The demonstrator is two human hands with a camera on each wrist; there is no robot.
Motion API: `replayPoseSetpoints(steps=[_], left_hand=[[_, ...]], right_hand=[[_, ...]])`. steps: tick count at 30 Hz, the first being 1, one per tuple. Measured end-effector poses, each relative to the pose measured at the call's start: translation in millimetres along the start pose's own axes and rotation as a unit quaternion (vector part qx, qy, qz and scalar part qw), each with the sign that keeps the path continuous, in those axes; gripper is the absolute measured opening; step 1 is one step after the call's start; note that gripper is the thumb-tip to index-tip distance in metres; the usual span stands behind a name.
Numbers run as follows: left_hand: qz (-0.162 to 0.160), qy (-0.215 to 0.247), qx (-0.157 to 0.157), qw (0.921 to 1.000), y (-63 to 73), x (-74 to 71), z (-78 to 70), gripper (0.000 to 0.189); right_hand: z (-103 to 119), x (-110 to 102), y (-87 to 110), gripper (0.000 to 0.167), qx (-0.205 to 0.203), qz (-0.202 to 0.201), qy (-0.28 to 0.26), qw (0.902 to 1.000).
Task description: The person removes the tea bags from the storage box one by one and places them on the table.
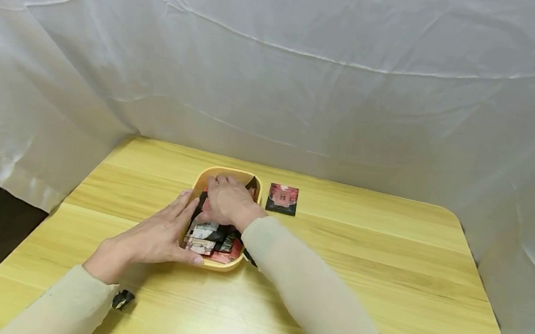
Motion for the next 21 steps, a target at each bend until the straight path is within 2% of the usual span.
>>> replayPoseSetpoints(steps=[5,10,17,21], left_hand=[[-0.001,-0.002,0.005,1.0000,-1.2,0.6,-1.2,0.144],[0.000,0.000,0.009,1.0000,-2.4,0.3,-2.3,0.144],[-0.001,0.003,0.006,1.0000,-3.3,0.5,-2.3,0.144],[-0.001,0.006,0.005,1.0000,-4.3,1.3,-2.9,0.144]], right_hand=[[2,8,-2.0,0.105,0.013,0.002,0.001,0.9999],[1,10,-2.8,0.098,0.027,-0.001,-0.014,0.9995],[-5,8,-3.1,0.091,0.030,-0.003,-0.019,0.9994],[-9,2,2.3,0.090,0.029,-0.010,-0.004,0.9995]])
Point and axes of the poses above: each hand's wrist, its own y-axis away from the middle knuckle, its own x-axis out of the palm, z = x × y, the point moved 3 cm from there along -y, towards the middle knuckle, and after that the axes turned 3 degrees about -y, right-handed, at the moved point
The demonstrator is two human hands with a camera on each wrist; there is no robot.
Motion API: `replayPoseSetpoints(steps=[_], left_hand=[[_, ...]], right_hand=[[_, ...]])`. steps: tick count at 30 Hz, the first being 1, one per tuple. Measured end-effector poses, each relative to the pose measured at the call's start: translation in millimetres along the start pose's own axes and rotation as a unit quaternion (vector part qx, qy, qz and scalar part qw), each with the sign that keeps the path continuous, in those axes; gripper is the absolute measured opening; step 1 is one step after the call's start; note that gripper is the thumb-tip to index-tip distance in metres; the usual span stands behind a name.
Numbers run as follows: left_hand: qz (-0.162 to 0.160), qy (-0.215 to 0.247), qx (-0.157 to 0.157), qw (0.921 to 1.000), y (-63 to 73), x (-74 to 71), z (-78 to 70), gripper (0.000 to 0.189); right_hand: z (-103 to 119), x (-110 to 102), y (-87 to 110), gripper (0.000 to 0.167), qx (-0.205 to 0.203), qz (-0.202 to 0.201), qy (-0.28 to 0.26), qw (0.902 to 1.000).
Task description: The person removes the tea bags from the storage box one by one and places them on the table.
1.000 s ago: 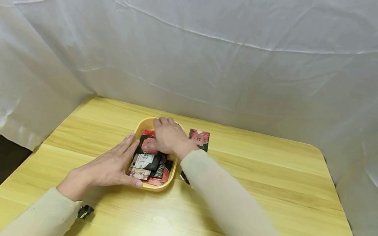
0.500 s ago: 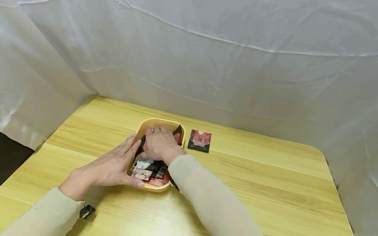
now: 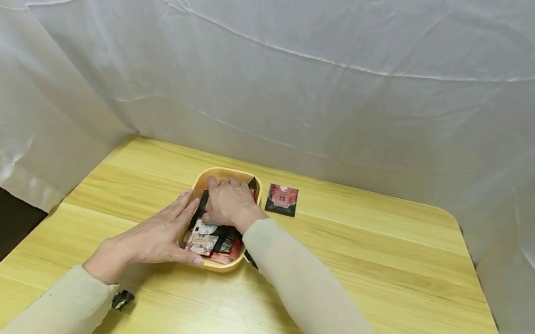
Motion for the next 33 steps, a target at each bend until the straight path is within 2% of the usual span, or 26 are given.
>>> replayPoseSetpoints(steps=[9,17,22,26,33], left_hand=[[-0.005,0.005,-0.001,1.0000,0.6,-3.4,1.2,0.144],[-0.005,0.005,-0.001,1.0000,0.5,-3.4,3.0,0.145],[-0.002,0.010,-0.002,1.0000,0.7,-3.2,3.8,0.144],[-0.003,0.008,0.002,1.0000,0.0,-3.7,4.0,0.143],[-0.005,0.004,0.005,1.0000,-0.6,-3.7,4.6,0.143]], right_hand=[[-6,-12,15.7,0.093,-0.001,0.026,0.039,0.9989],[-6,-8,18.9,0.090,0.001,0.051,0.051,0.9974],[-5,-4,19.3,0.103,0.006,0.062,0.037,0.9974],[-3,-1,20.7,0.106,0.009,0.061,0.033,0.9976],[-3,2,22.5,0.096,0.005,0.042,0.041,0.9982]])
Point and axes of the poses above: each hand's wrist, its own y-axis away from the middle knuckle, its own x-axis out of the palm, z = x × y, the point moved 3 cm from there along -y, towards the middle knuckle, and after that the axes turned 3 degrees about -y, right-handed, at the moved point
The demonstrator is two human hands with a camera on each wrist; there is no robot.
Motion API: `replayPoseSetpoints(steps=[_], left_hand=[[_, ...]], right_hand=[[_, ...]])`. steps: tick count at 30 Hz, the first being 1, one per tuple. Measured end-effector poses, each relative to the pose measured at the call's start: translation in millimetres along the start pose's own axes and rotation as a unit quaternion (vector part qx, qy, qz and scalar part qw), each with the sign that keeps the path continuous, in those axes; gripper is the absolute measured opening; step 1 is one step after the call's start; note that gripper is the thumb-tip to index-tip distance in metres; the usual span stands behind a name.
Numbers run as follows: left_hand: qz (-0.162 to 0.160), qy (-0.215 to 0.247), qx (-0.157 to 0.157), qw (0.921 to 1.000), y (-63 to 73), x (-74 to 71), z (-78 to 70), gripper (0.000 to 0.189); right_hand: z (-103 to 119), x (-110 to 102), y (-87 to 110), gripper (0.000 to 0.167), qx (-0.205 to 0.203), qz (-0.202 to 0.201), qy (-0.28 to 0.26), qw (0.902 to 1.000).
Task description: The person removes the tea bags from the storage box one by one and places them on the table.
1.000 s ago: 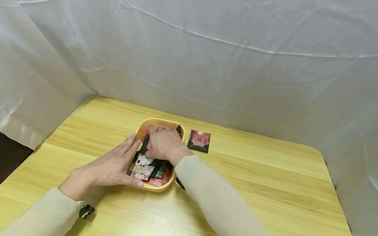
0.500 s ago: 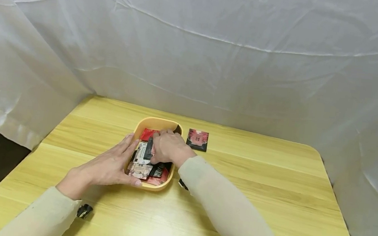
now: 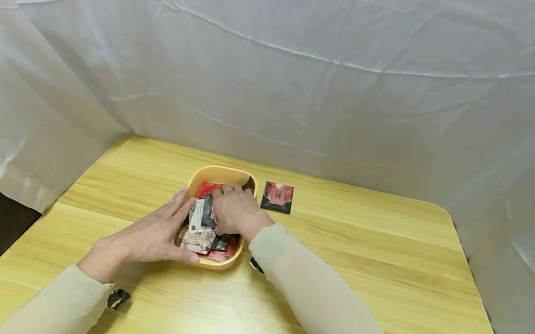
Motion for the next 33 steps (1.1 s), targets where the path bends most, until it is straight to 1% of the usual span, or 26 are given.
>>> replayPoseSetpoints(steps=[8,14,21,27,29,33], left_hand=[[0.001,0.001,-0.001,1.0000,-0.1,0.2,2.3,0.144],[0.001,0.001,-0.003,1.0000,1.1,-0.4,3.8,0.145],[-0.002,-0.001,0.000,1.0000,2.1,-1.7,5.3,0.144],[0.001,0.001,-0.006,1.0000,3.1,-2.2,6.3,0.146],[0.001,-0.001,-0.007,1.0000,3.2,-2.3,6.5,0.146],[0.002,-0.005,-0.008,1.0000,3.3,-2.7,6.7,0.146]], right_hand=[[0,-5,3.8,0.094,-0.008,-0.024,-0.005,0.9997],[2,-14,11.3,0.095,-0.009,-0.035,-0.001,0.9993],[-1,-28,23.3,0.096,-0.010,-0.060,-0.016,0.9980],[-15,-40,33.5,0.096,-0.009,-0.084,-0.051,0.9951],[-23,-45,37.3,0.099,-0.008,-0.094,-0.064,0.9934],[-43,-54,46.8,0.097,-0.002,-0.104,-0.086,0.9908]])
Point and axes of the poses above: each hand's wrist, its own y-axis away from the middle knuckle, its own x-axis out of the palm, z = x × y, the point moved 3 cm from there along -y, towards the middle knuckle, and after that the axes turned 3 degrees about -y, right-handed, at the moved point
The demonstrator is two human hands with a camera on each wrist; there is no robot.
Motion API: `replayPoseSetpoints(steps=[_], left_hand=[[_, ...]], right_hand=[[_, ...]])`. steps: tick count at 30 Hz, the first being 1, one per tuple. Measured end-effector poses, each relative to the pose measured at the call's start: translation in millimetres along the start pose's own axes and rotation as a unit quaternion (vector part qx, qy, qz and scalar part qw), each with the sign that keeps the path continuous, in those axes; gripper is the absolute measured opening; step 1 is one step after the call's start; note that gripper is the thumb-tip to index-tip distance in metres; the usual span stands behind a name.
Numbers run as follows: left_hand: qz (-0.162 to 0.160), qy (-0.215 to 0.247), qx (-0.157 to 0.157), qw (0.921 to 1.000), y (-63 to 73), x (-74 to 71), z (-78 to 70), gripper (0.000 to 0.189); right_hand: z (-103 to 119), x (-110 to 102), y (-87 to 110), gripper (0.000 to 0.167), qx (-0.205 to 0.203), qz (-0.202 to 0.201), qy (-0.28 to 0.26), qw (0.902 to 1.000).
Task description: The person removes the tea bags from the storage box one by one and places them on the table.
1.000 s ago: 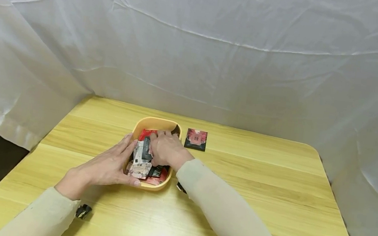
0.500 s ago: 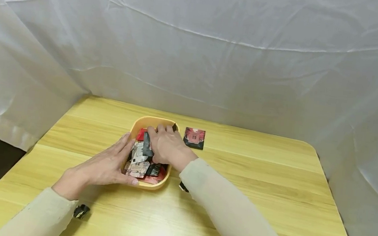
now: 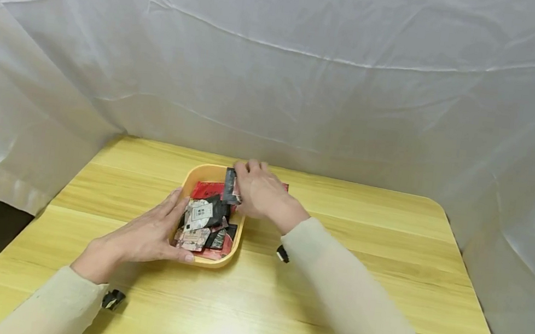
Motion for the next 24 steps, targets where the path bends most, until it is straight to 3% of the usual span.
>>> replayPoseSetpoints(steps=[10,17,24], left_hand=[[0.007,0.000,-0.005,1.0000,2.4,-2.5,0.5,0.147],[0.010,0.004,-0.007,0.9999,3.2,-4.2,1.2,0.146],[0.015,0.006,-0.012,0.9998,6.1,-5.1,4.1,0.147]], right_hand=[[-68,-17,19.4,0.102,0.042,0.014,-0.018,0.9989],[-114,-8,27.2,0.097,0.088,0.065,-0.026,0.9937],[-141,8,26.5,0.100,0.115,0.104,-0.043,0.9869]])
Point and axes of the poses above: each hand's wrist, its own y-axis away from the middle knuckle, its own x-axis out of the palm, z = x × y, the point moved 3 cm from there along -y, towards the middle knuckle, and after that the axes turned 3 degrees about -y, right-handed, at the moved point
